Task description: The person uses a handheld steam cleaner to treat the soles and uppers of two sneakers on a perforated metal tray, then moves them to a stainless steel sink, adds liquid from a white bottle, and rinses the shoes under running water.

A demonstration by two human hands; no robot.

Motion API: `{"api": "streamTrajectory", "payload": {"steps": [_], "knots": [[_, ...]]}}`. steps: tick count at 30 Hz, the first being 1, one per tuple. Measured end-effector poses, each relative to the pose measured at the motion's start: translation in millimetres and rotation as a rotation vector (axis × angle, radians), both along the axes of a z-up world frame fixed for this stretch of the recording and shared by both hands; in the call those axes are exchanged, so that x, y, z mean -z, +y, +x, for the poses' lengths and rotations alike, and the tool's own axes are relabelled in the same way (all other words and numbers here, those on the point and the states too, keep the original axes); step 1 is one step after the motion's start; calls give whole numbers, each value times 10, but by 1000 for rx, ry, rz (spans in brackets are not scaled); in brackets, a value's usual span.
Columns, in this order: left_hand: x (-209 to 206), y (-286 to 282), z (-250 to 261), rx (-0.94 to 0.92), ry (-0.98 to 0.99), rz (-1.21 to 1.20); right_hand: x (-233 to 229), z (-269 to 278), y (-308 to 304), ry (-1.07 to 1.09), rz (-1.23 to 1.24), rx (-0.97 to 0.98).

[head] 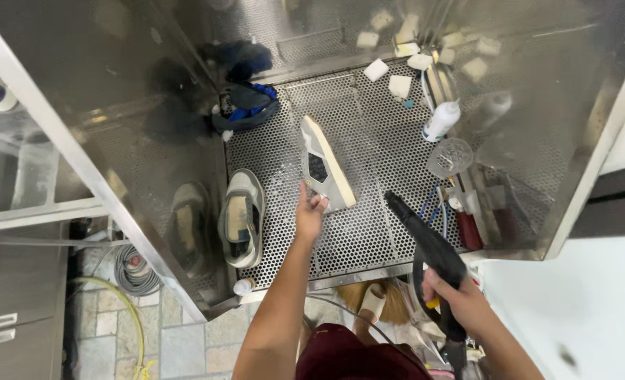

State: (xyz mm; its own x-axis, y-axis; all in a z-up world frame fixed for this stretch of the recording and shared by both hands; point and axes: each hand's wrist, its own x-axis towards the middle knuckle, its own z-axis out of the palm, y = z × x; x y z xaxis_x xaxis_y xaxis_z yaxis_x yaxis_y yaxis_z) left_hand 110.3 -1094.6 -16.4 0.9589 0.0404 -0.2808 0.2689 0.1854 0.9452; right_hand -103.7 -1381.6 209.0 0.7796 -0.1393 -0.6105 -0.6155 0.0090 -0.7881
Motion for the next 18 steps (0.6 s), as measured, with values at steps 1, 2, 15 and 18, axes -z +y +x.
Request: {"api": "streamTrajectory", "payload": {"steps": [1,2,15,18], "knots": [[66,2,-13,-12,7,-34,-58,-83,37,61,-42,-9],[124,-5,-28,-12,28,-21,-102,-173,83,123,-82,-21],[196,201,-6,211,29,-40,-276,-633,733,186,-112,-82],[179,187,34,231,23,-52,-251,-689,784,287,-215,-156]]}}
